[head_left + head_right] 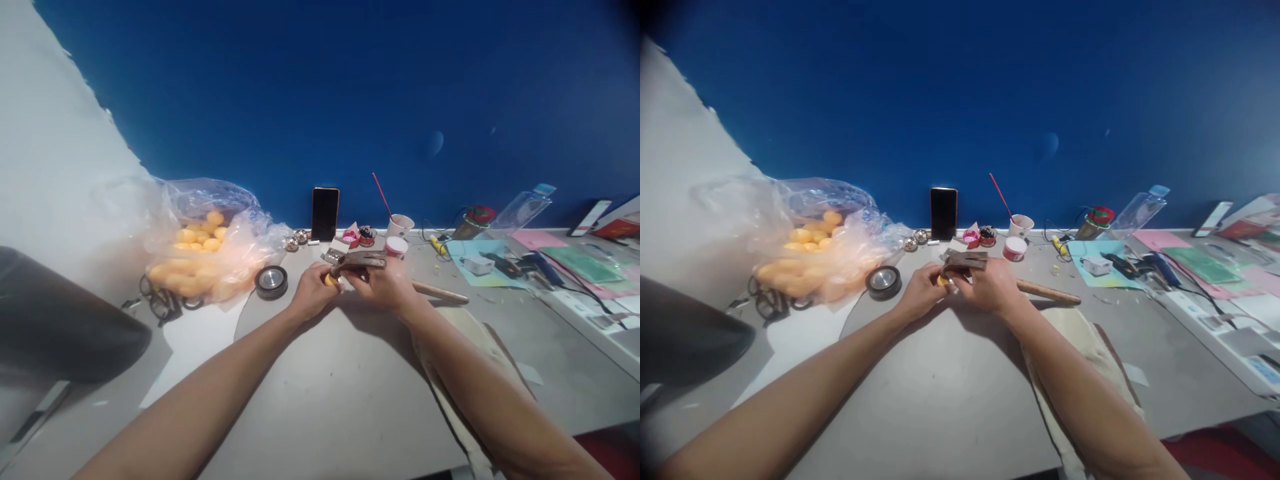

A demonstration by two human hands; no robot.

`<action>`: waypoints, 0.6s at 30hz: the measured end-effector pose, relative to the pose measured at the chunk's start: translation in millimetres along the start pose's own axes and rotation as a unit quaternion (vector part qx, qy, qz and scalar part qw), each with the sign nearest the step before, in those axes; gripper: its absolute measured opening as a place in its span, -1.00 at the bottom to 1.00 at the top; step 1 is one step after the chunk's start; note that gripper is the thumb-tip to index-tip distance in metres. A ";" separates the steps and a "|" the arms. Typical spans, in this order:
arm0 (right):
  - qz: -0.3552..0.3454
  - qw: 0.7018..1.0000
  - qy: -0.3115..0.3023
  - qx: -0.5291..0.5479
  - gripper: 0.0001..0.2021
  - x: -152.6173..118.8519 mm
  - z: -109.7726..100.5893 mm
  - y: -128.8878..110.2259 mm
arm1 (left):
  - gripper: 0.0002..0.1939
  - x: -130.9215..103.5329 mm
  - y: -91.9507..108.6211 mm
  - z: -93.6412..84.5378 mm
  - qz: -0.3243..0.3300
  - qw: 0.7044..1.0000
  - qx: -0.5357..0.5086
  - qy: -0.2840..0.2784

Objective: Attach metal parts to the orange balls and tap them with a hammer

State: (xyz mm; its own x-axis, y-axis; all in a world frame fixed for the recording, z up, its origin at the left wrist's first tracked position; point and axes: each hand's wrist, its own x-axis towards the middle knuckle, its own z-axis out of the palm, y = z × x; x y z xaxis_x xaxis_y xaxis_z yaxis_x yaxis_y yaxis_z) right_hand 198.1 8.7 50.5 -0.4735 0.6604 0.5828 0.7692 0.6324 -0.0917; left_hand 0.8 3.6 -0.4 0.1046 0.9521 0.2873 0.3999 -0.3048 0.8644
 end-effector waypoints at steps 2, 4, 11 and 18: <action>0.002 1.000 -0.013 0.004 -0.70 0.6 0.1 1.0 | -0.85 0.0 -0.8 0.1 0.001 1.000 -0.006 0.003; 0.008 1.000 -0.003 -0.005 -0.70 1.6 -0.4 4.5 | -0.81 -0.1 -1.8 0.2 -0.007 1.000 -0.027 0.011; 0.081 0.992 -0.076 -0.062 -0.72 5.0 0.0 31.6 | -0.53 -3.3 -2.3 0.0 -0.066 0.988 -0.139 0.011; 0.096 0.974 -0.176 -0.104 -0.81 2.3 8.0 51.5 | -0.56 -2.4 1.4 -1.7 -0.082 0.979 -0.188 0.014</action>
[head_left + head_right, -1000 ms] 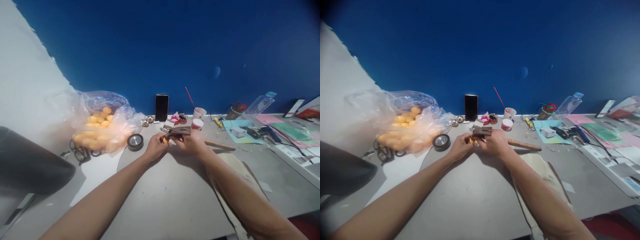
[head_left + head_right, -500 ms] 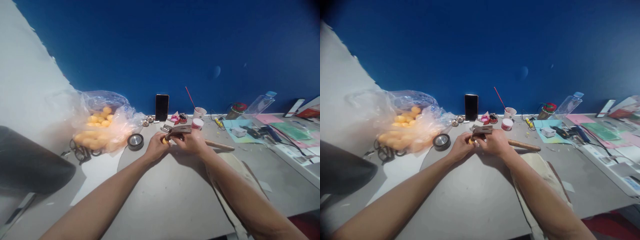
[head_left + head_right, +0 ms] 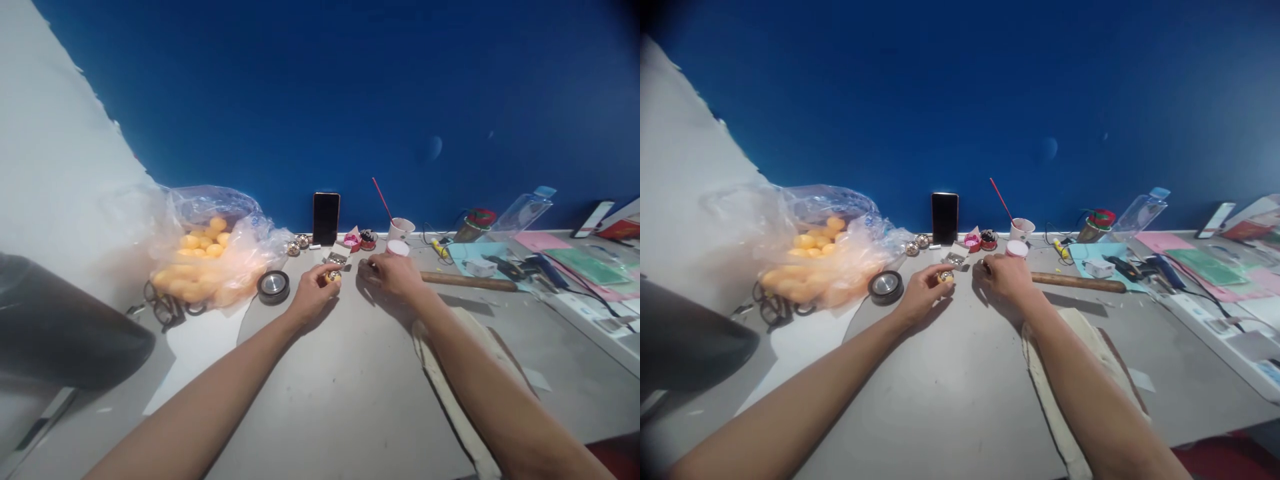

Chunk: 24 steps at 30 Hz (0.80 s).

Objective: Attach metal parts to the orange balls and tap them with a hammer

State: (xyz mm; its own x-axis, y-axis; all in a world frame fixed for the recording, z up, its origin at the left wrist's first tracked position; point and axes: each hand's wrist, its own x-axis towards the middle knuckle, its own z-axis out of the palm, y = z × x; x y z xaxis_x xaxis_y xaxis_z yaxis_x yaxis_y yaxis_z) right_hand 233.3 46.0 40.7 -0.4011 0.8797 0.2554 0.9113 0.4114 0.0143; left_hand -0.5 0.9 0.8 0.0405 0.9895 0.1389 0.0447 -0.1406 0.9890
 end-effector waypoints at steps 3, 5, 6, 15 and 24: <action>-0.013 1.000 -0.017 0.021 -0.80 -0.9 3.8 0.7 | -0.60 0.6 4.0 1.8 -0.029 0.998 -0.057 0.004; -0.011 0.999 -0.031 0.034 -0.82 -1.2 4.4 1.1 | -0.63 -0.1 7.0 3.7 -0.043 0.994 -0.097 0.008; -0.011 0.998 -0.041 0.042 -0.83 -1.0 3.6 1.6 | -0.64 -0.5 8.3 4.6 -0.048 0.993 -0.112 0.011; 0.005 0.994 -0.029 0.108 -0.77 1.0 -11.2 -1.5 | -0.50 5.9 2.8 2.6 -0.089 0.969 -0.220 0.070; 0.049 0.996 -0.040 0.056 -0.70 28.5 -26.0 -32.2 | -0.44 12.6 -12.1 -1.7 -0.069 0.976 -0.188 0.081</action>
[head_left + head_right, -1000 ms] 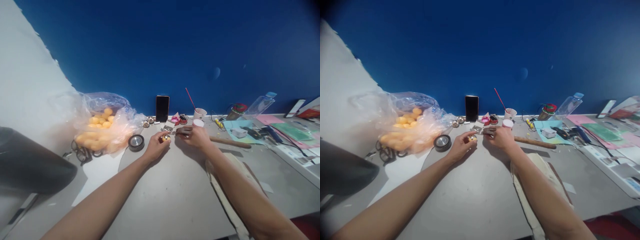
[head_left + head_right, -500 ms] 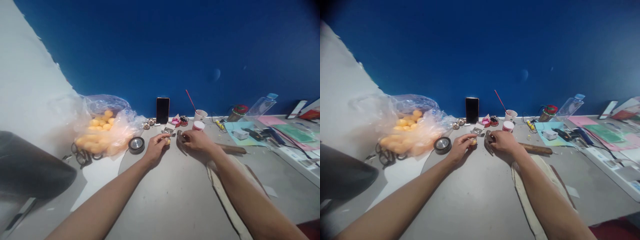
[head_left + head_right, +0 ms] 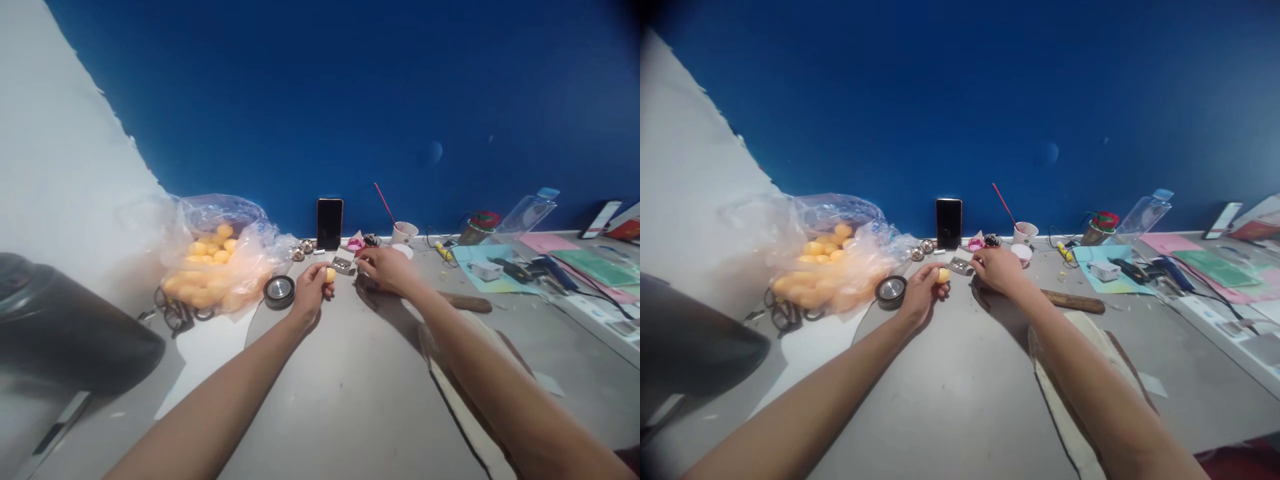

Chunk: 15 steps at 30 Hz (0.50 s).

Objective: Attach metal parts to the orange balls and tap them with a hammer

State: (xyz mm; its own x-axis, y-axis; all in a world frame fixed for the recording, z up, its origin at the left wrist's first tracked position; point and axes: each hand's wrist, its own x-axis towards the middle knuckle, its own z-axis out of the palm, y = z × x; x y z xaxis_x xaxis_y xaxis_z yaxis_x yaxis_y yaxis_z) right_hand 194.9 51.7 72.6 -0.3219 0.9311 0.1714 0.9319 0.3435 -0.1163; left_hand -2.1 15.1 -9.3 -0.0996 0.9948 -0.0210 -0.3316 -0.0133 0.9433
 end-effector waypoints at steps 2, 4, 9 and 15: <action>-0.026 0.998 -0.031 -0.050 -0.69 16.2 -4.3 -11.6 | -0.43 0.5 -0.2 -0.7 0.002 1.000 0.006 -0.006; -0.050 0.992 -0.065 -0.095 -0.69 33.6 -4.4 -21.1 | -0.42 0.7 -0.2 -0.9 0.004 1.000 0.006 -0.012; -0.091 0.983 -0.107 -0.121 -0.72 63.6 6.5 -30.1 | -0.42 1.5 -1.9 -0.3 0.007 1.000 0.005 -0.009; -0.126 0.973 -0.133 -0.139 -0.69 70.0 17.5 -31.2 | -0.45 3.6 -4.7 2.1 0.008 1.000 0.012 -0.006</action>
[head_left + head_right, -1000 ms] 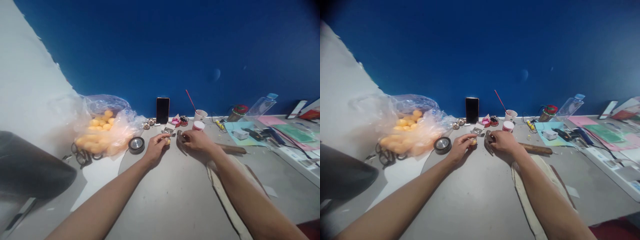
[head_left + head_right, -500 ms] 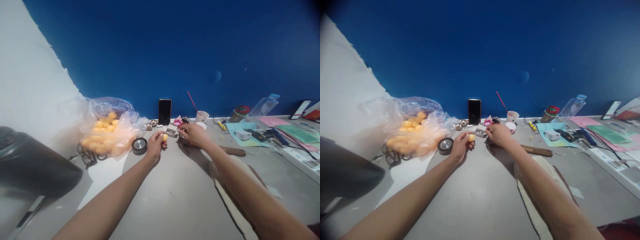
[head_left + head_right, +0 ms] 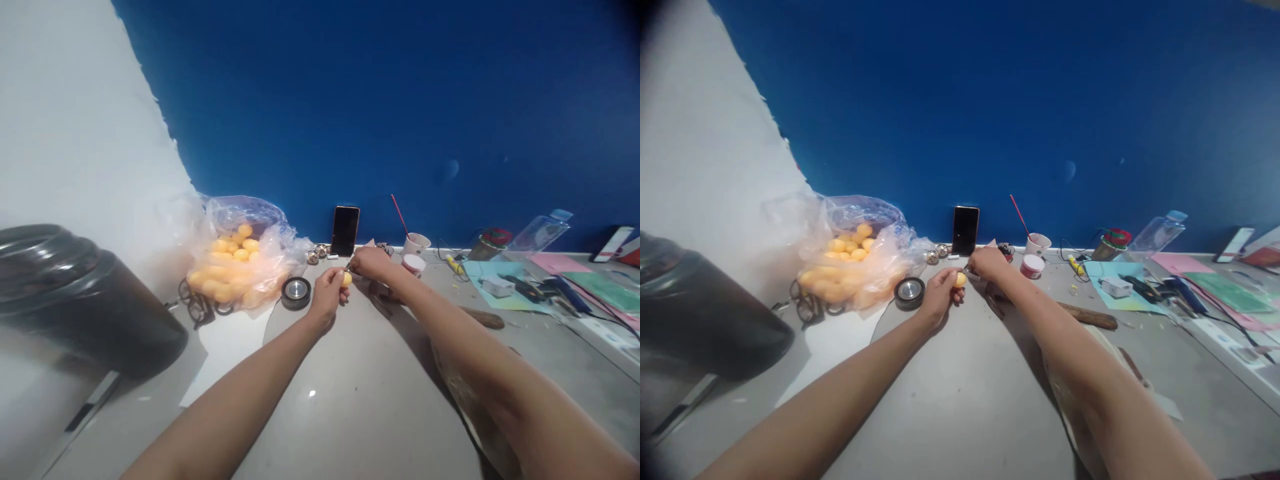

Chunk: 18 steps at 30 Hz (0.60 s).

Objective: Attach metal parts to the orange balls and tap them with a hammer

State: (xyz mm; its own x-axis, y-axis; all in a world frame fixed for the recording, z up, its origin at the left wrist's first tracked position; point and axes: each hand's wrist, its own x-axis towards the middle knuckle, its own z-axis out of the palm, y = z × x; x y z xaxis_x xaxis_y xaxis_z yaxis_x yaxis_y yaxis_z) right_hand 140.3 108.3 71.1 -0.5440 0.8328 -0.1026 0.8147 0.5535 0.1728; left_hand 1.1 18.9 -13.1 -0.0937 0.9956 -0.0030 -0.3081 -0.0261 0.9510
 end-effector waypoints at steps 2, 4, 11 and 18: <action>-0.001 1.000 -0.002 -0.003 -0.68 1.8 3.5 0.0 | -0.46 0.6 -0.6 0.4 -0.002 1.000 0.003 0.002; 0.003 1.000 -0.002 -0.003 -0.67 3.5 7.7 1.0 | -0.47 1.2 -1.2 0.5 -0.002 1.000 0.007 -0.001; 0.033 0.998 0.033 0.034 -0.70 1.1 14.6 5.7 | -0.50 3.2 -3.7 0.2 0.001 1.000 0.013 -0.001; 0.047 0.977 0.142 0.149 -0.77 -23.6 8.1 2.3 | -0.53 1.1 1.8 -0.8 -0.007 1.000 -0.017 -0.002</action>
State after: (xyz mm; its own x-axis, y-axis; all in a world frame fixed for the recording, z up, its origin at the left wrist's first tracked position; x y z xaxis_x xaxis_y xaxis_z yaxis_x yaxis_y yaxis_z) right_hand 156.7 90.1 66.0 -0.4627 0.8672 0.1839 0.8635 0.4879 -0.1280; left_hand -0.3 20.0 -11.7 -0.0865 0.9961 -0.0145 -0.3414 -0.0160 0.9398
